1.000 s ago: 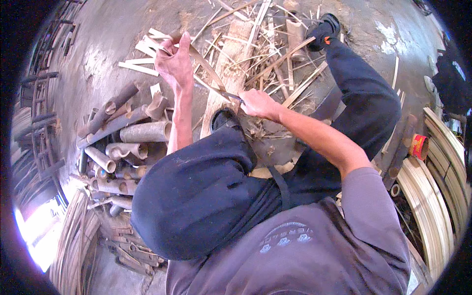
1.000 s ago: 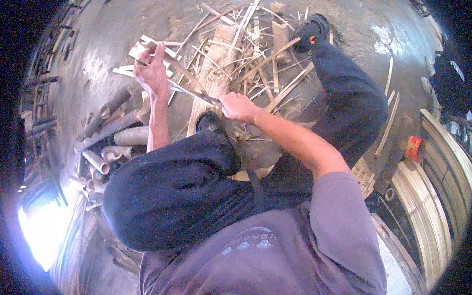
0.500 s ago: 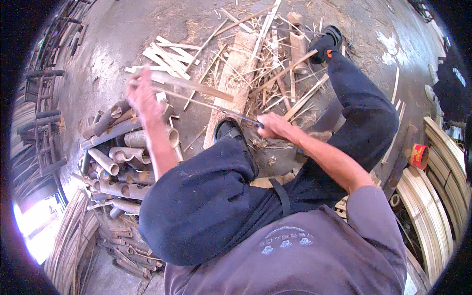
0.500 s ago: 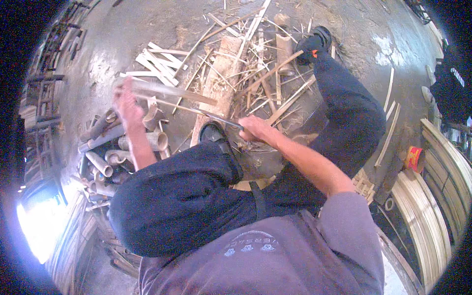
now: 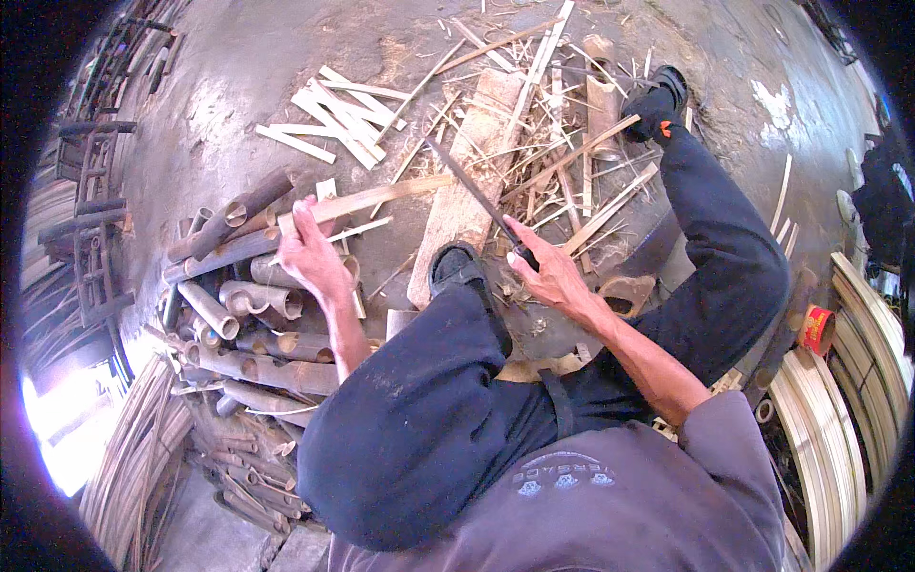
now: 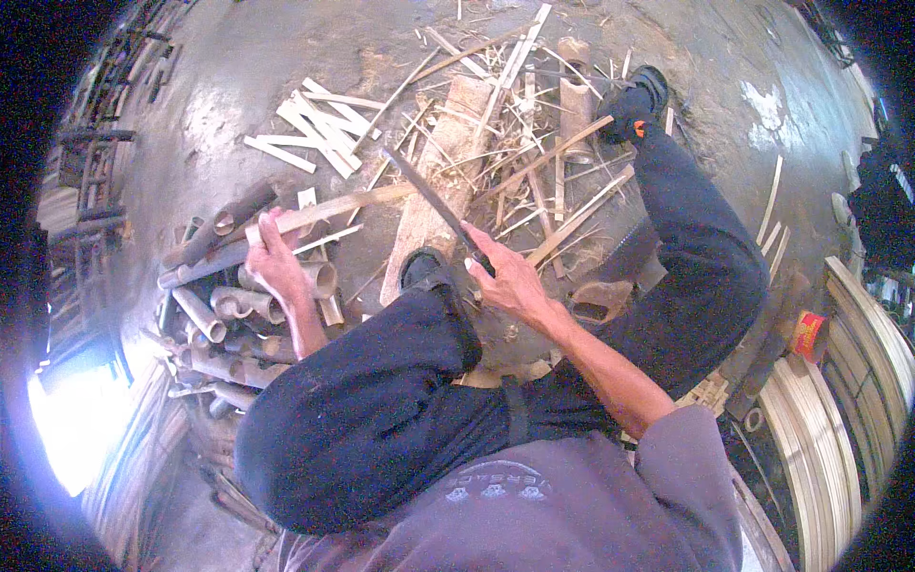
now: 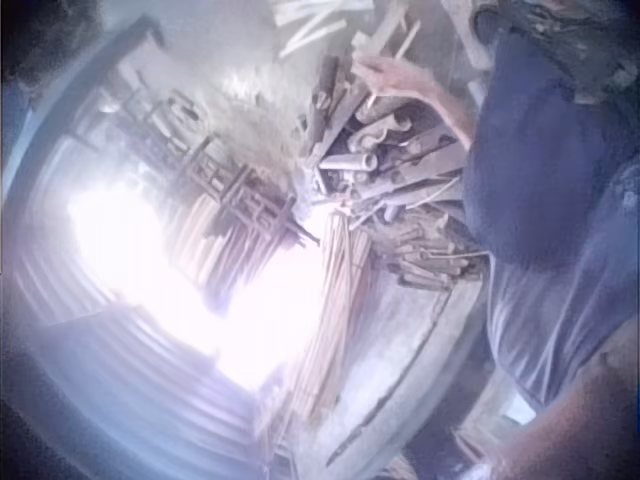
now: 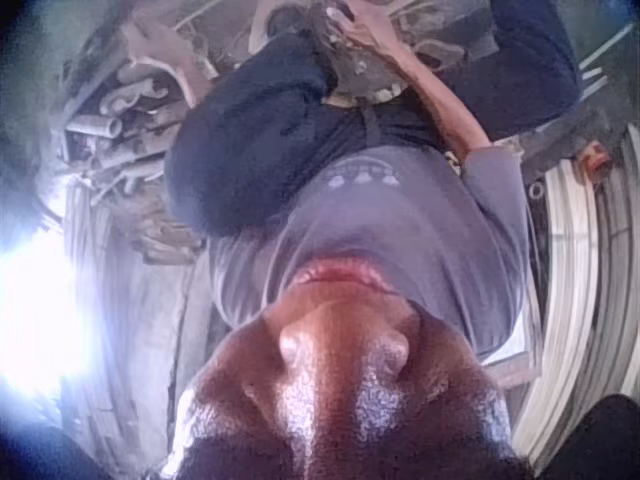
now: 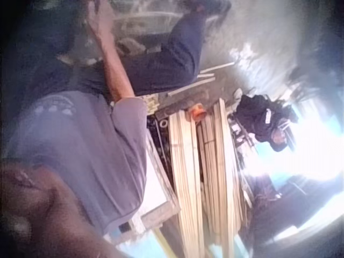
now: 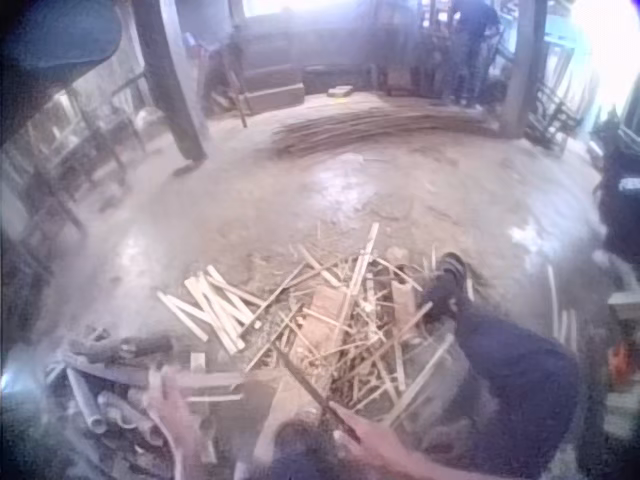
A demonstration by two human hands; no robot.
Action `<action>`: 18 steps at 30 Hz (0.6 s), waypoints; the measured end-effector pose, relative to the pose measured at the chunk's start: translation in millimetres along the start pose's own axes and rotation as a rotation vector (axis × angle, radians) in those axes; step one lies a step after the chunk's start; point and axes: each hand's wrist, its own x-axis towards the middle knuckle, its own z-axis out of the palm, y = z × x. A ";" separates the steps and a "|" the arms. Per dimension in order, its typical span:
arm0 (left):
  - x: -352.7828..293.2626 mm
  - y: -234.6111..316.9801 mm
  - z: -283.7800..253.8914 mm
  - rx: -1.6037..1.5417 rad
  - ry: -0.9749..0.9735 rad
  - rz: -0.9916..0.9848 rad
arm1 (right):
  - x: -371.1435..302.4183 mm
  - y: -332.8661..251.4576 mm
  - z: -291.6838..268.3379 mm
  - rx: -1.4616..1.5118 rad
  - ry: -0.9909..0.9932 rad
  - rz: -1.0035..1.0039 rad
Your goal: The person sits on the floor and uses a knife to split bamboo pieces into thin strips. They repeatedly pick up bamboo segments, split them, and place the resulting strips on the floor.
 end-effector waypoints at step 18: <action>-56.9 -14.2 13.5 -0.028 0.013 -0.208 | 44.2 12.4 53.9 0.127 -0.304 0.454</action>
